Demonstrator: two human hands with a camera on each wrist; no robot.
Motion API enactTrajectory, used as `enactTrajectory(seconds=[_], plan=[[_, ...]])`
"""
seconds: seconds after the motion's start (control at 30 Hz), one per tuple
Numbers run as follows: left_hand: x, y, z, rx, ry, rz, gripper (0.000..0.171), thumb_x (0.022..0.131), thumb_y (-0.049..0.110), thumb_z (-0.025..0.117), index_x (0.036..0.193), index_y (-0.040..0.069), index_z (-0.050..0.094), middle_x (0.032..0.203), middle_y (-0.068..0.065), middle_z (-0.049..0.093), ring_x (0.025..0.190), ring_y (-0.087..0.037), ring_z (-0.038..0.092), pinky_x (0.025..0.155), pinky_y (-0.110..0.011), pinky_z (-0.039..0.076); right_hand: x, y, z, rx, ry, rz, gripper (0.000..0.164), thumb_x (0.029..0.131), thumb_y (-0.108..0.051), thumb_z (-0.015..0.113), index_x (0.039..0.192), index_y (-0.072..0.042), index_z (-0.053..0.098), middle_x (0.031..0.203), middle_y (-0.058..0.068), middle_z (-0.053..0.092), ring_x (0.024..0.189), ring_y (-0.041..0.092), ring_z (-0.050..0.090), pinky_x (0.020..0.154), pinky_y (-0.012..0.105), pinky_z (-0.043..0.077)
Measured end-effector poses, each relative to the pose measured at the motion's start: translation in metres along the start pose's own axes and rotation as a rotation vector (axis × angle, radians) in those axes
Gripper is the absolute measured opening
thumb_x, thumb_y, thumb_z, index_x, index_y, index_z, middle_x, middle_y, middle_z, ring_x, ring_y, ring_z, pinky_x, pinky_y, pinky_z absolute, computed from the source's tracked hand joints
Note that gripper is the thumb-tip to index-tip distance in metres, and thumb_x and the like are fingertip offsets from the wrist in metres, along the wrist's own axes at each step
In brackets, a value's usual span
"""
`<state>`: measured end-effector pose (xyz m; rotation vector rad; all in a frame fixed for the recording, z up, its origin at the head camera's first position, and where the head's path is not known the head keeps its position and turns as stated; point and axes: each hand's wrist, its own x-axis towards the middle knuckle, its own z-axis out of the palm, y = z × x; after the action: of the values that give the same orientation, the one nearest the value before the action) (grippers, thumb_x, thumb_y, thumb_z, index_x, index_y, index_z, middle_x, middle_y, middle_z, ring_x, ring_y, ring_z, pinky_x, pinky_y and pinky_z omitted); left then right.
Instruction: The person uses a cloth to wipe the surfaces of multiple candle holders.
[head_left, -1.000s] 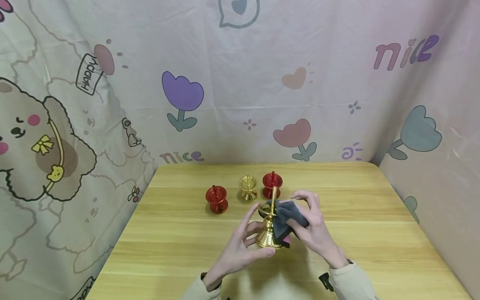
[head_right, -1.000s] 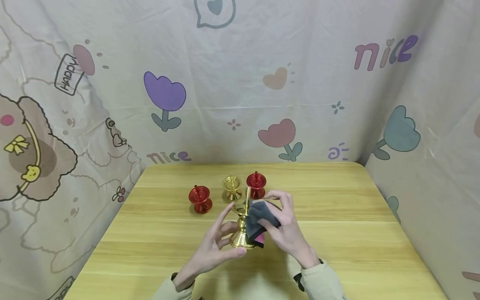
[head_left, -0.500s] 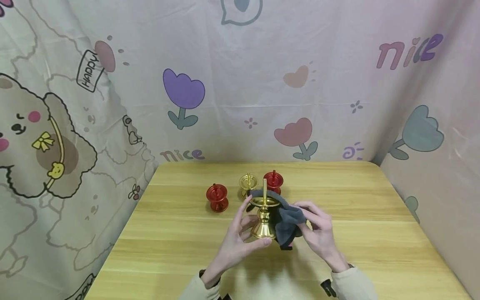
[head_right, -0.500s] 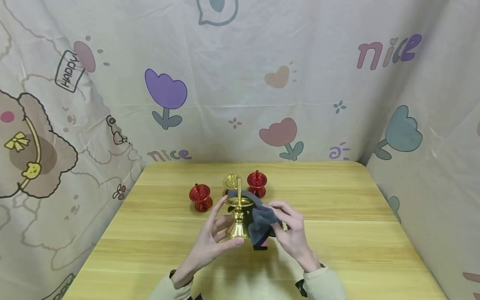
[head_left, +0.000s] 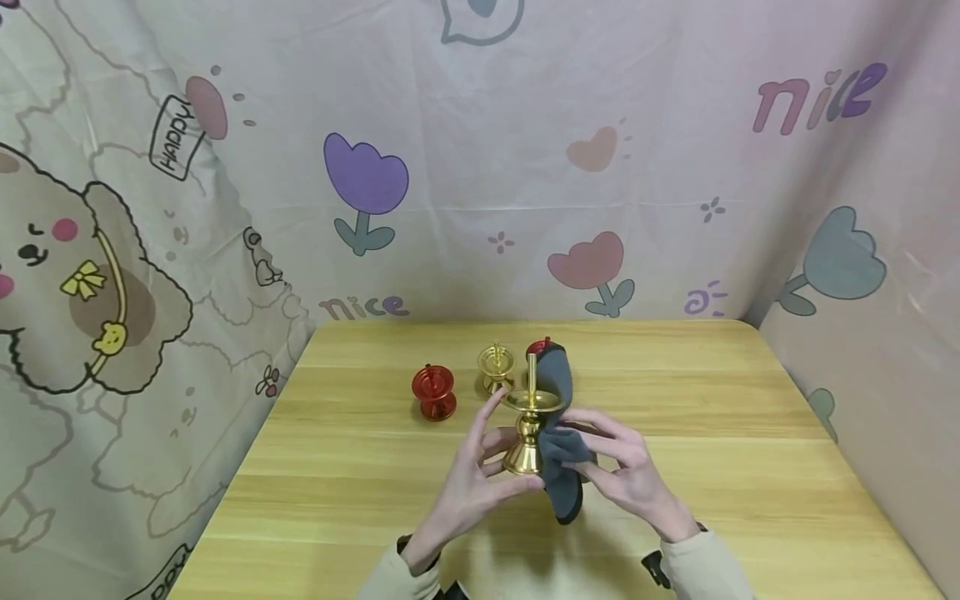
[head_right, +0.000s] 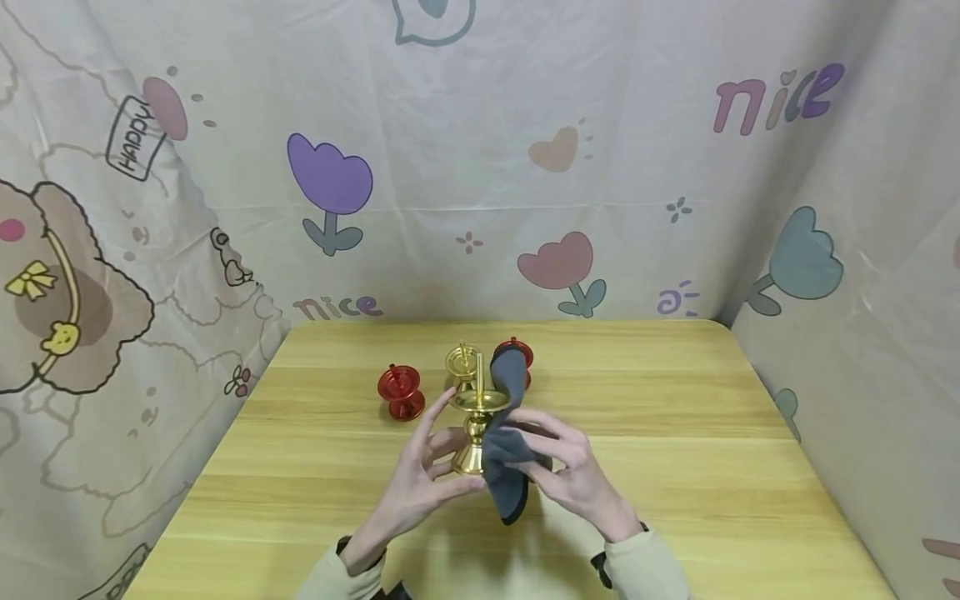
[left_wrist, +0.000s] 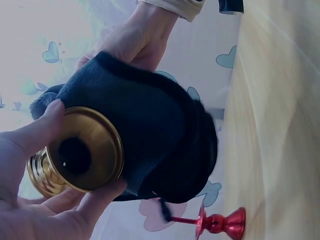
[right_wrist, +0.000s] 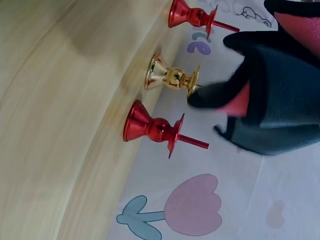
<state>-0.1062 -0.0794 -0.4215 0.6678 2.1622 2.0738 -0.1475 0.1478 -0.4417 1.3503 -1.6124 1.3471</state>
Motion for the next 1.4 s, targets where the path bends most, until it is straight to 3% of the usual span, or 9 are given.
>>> enactTrajectory(seconds=[0.27, 0.53, 0.63, 0.77, 0.93, 1.03, 1.17, 1.27, 1.4], plan=[[0.0014, 0.0018, -0.002, 0.11, -0.063, 0.116, 0.107, 0.08, 0.009, 0.085, 0.161, 0.028, 0.017, 0.129, -0.019, 0.068, 0.12, -0.023, 0.066, 0.097, -0.032, 0.057, -0.0049, -0.0006, 0.0008, -0.138, 0.037, 0.061, 0.024, 0.098, -0.014, 0.065, 0.111, 0.004, 0.074, 0.115, 0.023, 0.07, 0.12, 0.011, 0.065, 0.103, 0.017, 0.051], [0.0016, 0.0059, 0.0029, 0.072, -0.041, 0.006, 0.112, 0.079, 0.012, 0.087, 0.161, 0.038, 0.015, 0.139, -0.017, 0.057, 0.125, -0.035, 0.061, 0.1, -0.038, 0.057, -0.0043, -0.0001, 0.0044, -0.239, 0.091, 0.032, 0.023, 0.1, -0.014, 0.061, 0.104, 0.004, 0.076, 0.105, 0.024, 0.073, 0.114, 0.009, 0.067, 0.099, 0.015, 0.053], [0.0018, 0.0054, 0.0054, 0.101, -0.006, 0.013, 0.113, 0.077, 0.014, 0.089, 0.161, 0.037, 0.016, 0.135, -0.015, 0.054, 0.123, -0.034, 0.062, 0.098, -0.034, 0.057, -0.0032, 0.0, 0.0055, -0.23, 0.088, 0.025, 0.022, 0.099, -0.012, 0.062, 0.105, 0.004, 0.076, 0.105, 0.024, 0.073, 0.112, 0.012, 0.068, 0.099, 0.016, 0.053], [0.0017, 0.0035, 0.0053, 0.202, 0.045, 0.11, 0.111, 0.076, 0.015, 0.089, 0.161, 0.029, 0.02, 0.12, -0.01, 0.064, 0.114, -0.024, 0.066, 0.098, -0.033, 0.058, -0.0023, 0.0012, 0.0056, -0.19, 0.096, 0.012, 0.02, 0.098, -0.011, 0.064, 0.105, 0.005, 0.075, 0.108, 0.023, 0.073, 0.112, 0.012, 0.069, 0.099, 0.017, 0.053], [0.0021, 0.0034, 0.0029, 0.269, 0.035, 0.211, 0.11, 0.076, 0.013, 0.088, 0.162, 0.021, 0.02, 0.112, -0.009, 0.075, 0.106, -0.015, 0.069, 0.1, -0.035, 0.057, -0.0027, 0.0041, 0.0021, -0.017, 0.114, 0.057, 0.019, 0.096, -0.007, 0.066, 0.107, 0.007, 0.074, 0.119, 0.012, 0.073, 0.117, 0.01, 0.067, 0.099, 0.018, 0.054], [0.0018, 0.0058, 0.0024, 0.209, -0.016, 0.18, 0.107, 0.081, 0.011, 0.084, 0.163, 0.023, 0.017, 0.123, -0.014, 0.072, 0.113, -0.023, 0.069, 0.102, -0.039, 0.056, -0.0035, 0.0047, -0.0006, 0.06, 0.116, 0.093, 0.019, 0.095, -0.004, 0.067, 0.107, 0.008, 0.073, 0.124, 0.007, 0.071, 0.119, 0.01, 0.066, 0.1, 0.019, 0.054], [0.0012, 0.0091, 0.0034, 0.18, -0.014, 0.078, 0.106, 0.08, 0.016, 0.086, 0.161, 0.032, 0.019, 0.139, -0.013, 0.058, 0.125, -0.028, 0.059, 0.1, -0.042, 0.057, -0.0048, 0.0038, -0.0014, 0.04, 0.109, 0.107, 0.019, 0.095, -0.005, 0.067, 0.107, 0.008, 0.074, 0.123, 0.01, 0.072, 0.12, 0.01, 0.065, 0.102, 0.02, 0.053], [0.0012, 0.0094, 0.0048, 0.192, 0.013, 0.052, 0.107, 0.078, 0.018, 0.088, 0.161, 0.033, 0.022, 0.133, -0.013, 0.056, 0.126, -0.022, 0.055, 0.098, -0.042, 0.057, -0.0047, 0.0032, -0.0002, -0.003, 0.107, 0.094, 0.02, 0.096, -0.007, 0.066, 0.107, 0.007, 0.074, 0.12, 0.014, 0.073, 0.119, 0.009, 0.065, 0.102, 0.019, 0.053], [0.0012, 0.0075, 0.0049, 0.173, 0.025, 0.088, 0.105, 0.08, 0.016, 0.085, 0.162, 0.027, 0.021, 0.119, -0.018, 0.064, 0.12, -0.018, 0.061, 0.098, -0.04, 0.057, -0.0022, 0.0027, 0.0011, -0.027, 0.112, 0.063, 0.021, 0.096, -0.007, 0.066, 0.109, 0.007, 0.073, 0.119, 0.017, 0.072, 0.118, 0.011, 0.066, 0.101, 0.019, 0.053]])
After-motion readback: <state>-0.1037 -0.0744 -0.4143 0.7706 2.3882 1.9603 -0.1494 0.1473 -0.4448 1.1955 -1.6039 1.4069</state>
